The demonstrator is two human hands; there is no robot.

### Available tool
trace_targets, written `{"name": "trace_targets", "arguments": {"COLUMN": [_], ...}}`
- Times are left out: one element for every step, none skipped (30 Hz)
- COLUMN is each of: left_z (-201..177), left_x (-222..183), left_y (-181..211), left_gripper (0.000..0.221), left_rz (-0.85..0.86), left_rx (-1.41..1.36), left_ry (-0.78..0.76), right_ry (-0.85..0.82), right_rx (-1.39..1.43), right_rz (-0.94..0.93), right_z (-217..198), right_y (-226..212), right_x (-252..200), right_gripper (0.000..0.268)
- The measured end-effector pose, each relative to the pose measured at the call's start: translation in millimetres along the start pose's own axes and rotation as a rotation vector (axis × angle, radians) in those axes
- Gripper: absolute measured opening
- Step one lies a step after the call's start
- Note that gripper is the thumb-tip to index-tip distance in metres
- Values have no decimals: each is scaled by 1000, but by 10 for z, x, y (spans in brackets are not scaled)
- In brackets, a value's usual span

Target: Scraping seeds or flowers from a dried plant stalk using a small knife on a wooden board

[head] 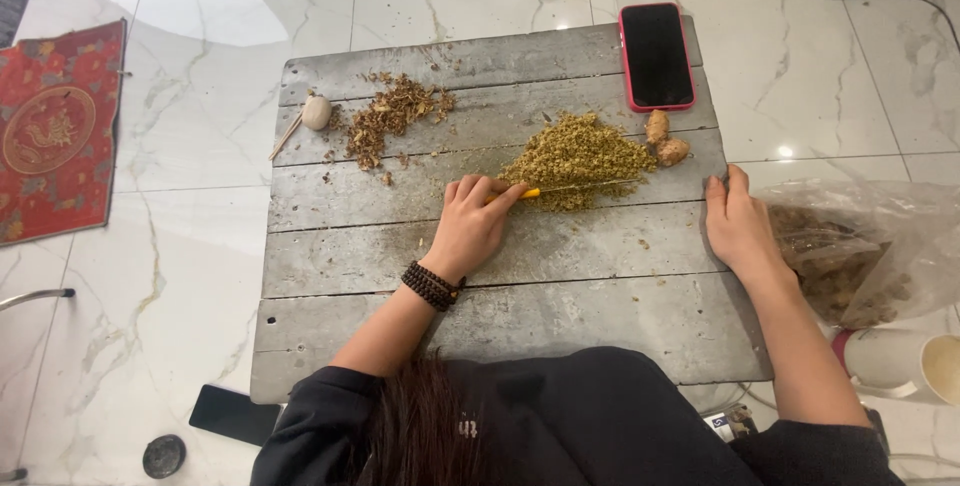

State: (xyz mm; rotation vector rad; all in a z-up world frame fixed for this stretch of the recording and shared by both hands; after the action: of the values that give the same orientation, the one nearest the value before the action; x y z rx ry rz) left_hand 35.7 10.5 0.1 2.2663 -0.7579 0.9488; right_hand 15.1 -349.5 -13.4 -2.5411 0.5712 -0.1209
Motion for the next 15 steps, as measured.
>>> {"name": "trace_targets", "arguments": {"left_z": [5, 6, 6, 64, 128, 194, 182, 164, 151, 155, 174, 191, 201, 209, 219], "left_x": [14, 30, 73, 45, 19, -13, 16, 49, 97, 93, 108, 122, 125, 130, 118], "left_y": [31, 68, 86, 78, 59, 43, 95, 151, 197, 194, 189, 187, 187, 183, 187], "left_gripper": [32, 32, 32, 32, 30, 29, 29, 28, 28, 28, 28, 29, 29, 29, 29], "left_rz": [-2, 9, 19, 18, 19, 20, 13, 12, 16, 14, 12, 10, 13, 17, 19], "left_rx": [-4, -5, -3, -3, 10, 24, 25, 16, 4, 2, 10, 18, 17, 20, 21], "left_ry": [-1, -2, 3, 8, -6, -20, -25, -13, -4, -13, -24, -35, -39, -39, -44], "right_ry": [0, 0, 2, 4, 8, 12, 4, 5, 7, 1, 6, 11, 10, 285, 558], "right_rx": [-3, -12, -22, -25, -16, -8, -11, -17, -20, -20, -100, -180, -177, -209, -238], "right_rz": [2, -3, -14, -18, -3, 13, 14, 3, -2, 4, -11, -28, -23, -332, -636], "right_z": [26, 51, 67, 78, 105, 135, 128, 119, 114, 147, 162, 175, 172, -18, -173], "right_y": [34, 58, 50, 105, 164, 230, 241, 248, 256, 309, 359, 409, 389, 107, -138], "right_x": [0, -1, 34, 25, 29, 30, 37, 50, 60, 106, 171, 234, 223, 195, 30], "right_gripper": [58, 58, 59, 59, 59, 60, 60, 61, 62, 62, 60, 58, 58, 38, 20]}}
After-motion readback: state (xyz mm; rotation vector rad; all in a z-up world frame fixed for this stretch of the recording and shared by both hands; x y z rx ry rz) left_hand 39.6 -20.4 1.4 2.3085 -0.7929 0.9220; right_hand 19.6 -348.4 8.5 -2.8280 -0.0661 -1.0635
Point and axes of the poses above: each hand's wrist, its own x-axis towards the middle knuckle, its own z-axis out of the palm, y = z × x, the point moved 8 cm from there along x, towards the middle knuckle, and after that the axes turned 13 degrees about y, right-handed, at the moved point
